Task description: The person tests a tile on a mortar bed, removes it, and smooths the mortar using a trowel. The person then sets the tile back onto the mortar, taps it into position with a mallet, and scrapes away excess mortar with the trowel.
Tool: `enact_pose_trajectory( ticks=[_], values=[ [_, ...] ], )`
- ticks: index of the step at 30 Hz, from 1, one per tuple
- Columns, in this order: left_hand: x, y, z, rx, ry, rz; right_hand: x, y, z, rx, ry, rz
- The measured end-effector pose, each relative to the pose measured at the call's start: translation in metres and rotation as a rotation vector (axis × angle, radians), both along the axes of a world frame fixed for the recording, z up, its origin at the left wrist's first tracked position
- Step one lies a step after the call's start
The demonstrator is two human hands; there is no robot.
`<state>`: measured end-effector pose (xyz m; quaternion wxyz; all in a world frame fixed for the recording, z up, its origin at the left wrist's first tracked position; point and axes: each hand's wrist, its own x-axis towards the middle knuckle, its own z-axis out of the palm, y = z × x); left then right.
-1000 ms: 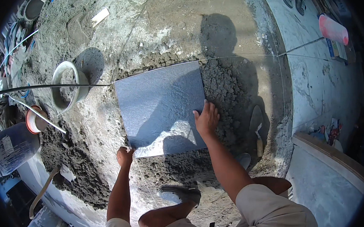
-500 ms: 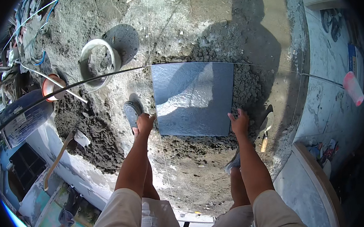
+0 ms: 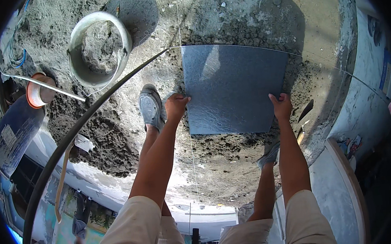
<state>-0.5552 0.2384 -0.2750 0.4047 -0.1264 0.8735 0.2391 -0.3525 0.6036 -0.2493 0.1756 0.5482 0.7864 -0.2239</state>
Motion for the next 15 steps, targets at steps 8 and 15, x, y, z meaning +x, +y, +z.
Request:
enact_pose_trajectory(
  ticks=[8,15],
  values=[
    [-0.019,0.007,-0.011,0.072,-0.012,-0.087,-0.016,0.003,0.0,0.023,-0.037,-0.049],
    [-0.02,-0.001,-0.019,0.221,-0.132,0.107,-0.013,0.004,-0.005,-0.015,-0.073,-0.076]
  ],
)
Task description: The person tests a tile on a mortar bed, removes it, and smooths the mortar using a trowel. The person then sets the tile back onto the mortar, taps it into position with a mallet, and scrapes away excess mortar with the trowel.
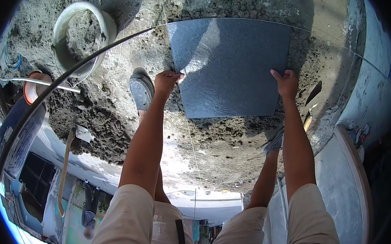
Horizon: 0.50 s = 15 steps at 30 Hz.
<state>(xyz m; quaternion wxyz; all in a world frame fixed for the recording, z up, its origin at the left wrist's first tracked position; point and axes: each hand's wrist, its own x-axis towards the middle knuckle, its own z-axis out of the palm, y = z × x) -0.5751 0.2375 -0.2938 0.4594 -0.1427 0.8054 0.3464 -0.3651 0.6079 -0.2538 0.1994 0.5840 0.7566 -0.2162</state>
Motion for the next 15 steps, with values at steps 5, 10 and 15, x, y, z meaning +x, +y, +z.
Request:
enact_pose_trajectory(
  ticks=[5,10,15],
  values=[
    [-0.002,-0.005,-0.009,0.095,-0.148,0.061,0.011,0.01,-0.008,-0.056,0.079,-0.035],
    [-0.009,-0.018,-0.02,0.132,-0.251,0.069,0.026,0.01,0.006,-0.306,0.26,-0.119],
    [-0.008,-0.025,-0.017,0.23,-0.303,0.059,0.033,-0.014,0.01,-0.146,0.469,-0.177]
  ],
)
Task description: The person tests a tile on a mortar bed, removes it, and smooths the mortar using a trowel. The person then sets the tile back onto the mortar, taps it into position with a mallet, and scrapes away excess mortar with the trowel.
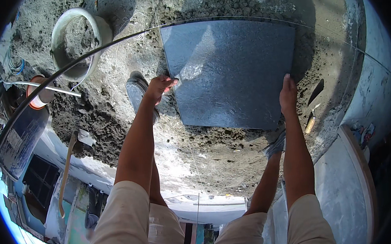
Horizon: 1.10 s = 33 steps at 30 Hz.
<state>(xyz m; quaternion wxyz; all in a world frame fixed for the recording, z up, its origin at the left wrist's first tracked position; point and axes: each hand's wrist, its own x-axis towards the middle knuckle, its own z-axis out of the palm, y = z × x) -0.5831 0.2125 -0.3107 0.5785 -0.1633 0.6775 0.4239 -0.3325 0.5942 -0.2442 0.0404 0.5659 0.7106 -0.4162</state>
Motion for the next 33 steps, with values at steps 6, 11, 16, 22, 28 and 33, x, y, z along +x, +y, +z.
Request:
enact_pose_trajectory(
  ticks=[6,11,16,22,28,33],
  values=[
    [0.013,-0.01,0.04,-0.013,0.065,0.292,0.017,-0.001,0.045,0.144,-0.119,-0.128],
    [0.084,-0.009,0.11,-0.063,0.351,0.075,0.096,0.028,0.167,0.123,-0.096,-0.318],
    [0.159,0.048,0.171,0.081,0.004,-0.15,0.19,0.06,0.295,0.336,-0.379,-0.463],
    [0.195,0.079,0.201,0.141,0.018,-0.432,0.259,0.105,0.404,0.474,-0.424,-0.252],
    [0.174,0.047,0.219,-0.026,0.172,-0.771,0.316,0.13,0.392,0.534,-0.449,-0.395],
    [0.163,0.032,0.242,-0.159,0.208,-0.879,0.385,0.15,0.356,0.545,-0.498,-0.443]
  ],
)
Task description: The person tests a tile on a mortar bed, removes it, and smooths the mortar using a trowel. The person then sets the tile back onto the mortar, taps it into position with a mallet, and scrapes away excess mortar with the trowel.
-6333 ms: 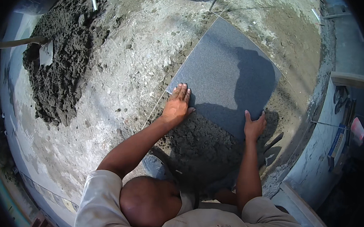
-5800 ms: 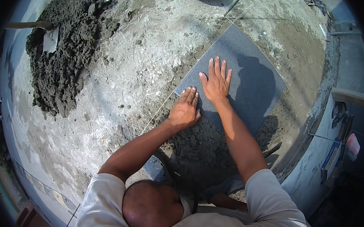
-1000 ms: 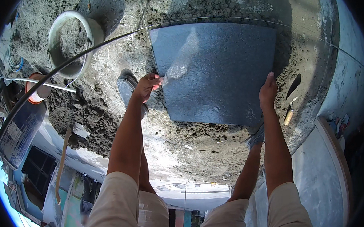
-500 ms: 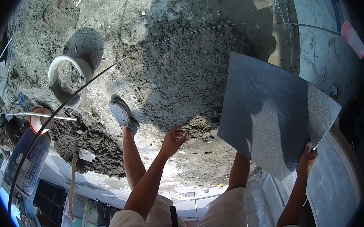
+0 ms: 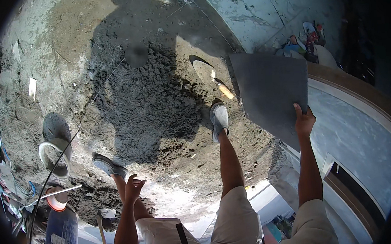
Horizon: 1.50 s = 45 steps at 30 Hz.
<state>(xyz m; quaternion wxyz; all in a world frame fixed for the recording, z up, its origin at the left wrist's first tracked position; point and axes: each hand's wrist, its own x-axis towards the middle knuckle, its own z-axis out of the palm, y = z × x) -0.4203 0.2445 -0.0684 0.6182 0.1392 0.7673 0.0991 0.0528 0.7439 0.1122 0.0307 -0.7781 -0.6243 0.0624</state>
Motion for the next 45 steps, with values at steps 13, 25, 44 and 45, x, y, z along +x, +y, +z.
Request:
enact_pose_trajectory(
  ticks=[13,25,44,45],
  values=[
    [0.016,0.024,0.03,0.018,0.071,-0.102,0.075,0.046,-0.08,0.039,-0.011,0.355],
    [0.035,0.03,0.051,-0.07,0.014,-0.068,0.078,0.023,-0.108,0.152,-0.507,0.569],
    [0.058,-0.062,0.131,-0.158,0.292,0.135,-0.022,-0.026,-0.14,0.051,-0.018,0.826],
    [0.078,-0.072,0.144,-0.132,0.384,0.134,-0.03,-0.032,-0.171,-0.084,0.065,0.882]
  ],
)
